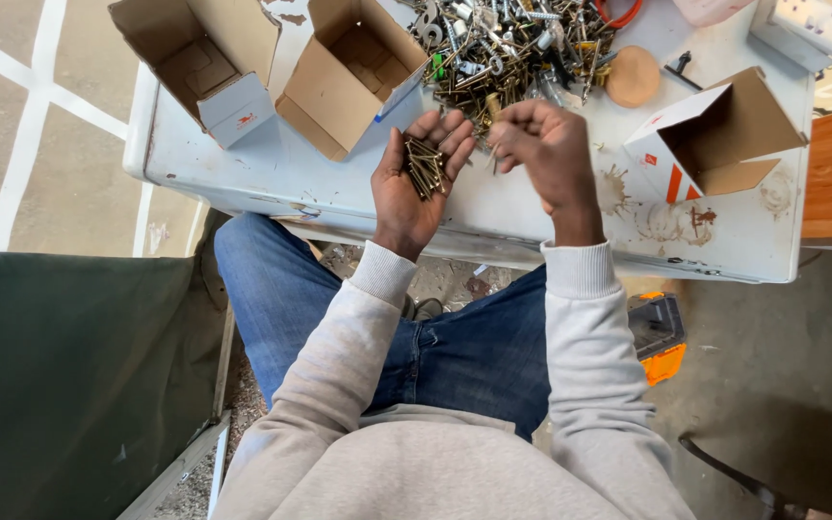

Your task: Sorting small screws and hardware from a pile into cardboard boxes

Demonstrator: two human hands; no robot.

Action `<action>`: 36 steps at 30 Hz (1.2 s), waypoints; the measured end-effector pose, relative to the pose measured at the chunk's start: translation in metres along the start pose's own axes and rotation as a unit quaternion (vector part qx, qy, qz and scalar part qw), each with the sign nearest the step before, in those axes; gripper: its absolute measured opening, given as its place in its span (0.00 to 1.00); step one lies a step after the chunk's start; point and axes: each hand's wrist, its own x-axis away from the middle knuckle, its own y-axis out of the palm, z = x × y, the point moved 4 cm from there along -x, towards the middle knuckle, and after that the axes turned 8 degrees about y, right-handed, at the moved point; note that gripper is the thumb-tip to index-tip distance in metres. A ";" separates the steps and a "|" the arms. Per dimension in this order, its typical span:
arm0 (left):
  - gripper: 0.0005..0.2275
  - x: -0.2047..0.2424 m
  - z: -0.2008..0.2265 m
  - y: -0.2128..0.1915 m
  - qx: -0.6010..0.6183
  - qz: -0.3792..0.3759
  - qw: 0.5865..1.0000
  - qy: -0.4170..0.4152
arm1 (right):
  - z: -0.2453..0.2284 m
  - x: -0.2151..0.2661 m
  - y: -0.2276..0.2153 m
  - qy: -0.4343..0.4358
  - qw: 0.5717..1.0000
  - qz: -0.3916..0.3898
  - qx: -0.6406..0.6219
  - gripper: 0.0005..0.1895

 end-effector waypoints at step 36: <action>0.21 0.010 0.012 0.030 -0.056 0.010 0.998 -0.034 | 0.027 -0.019 -0.032 -0.046 0.939 0.164 0.297 0.08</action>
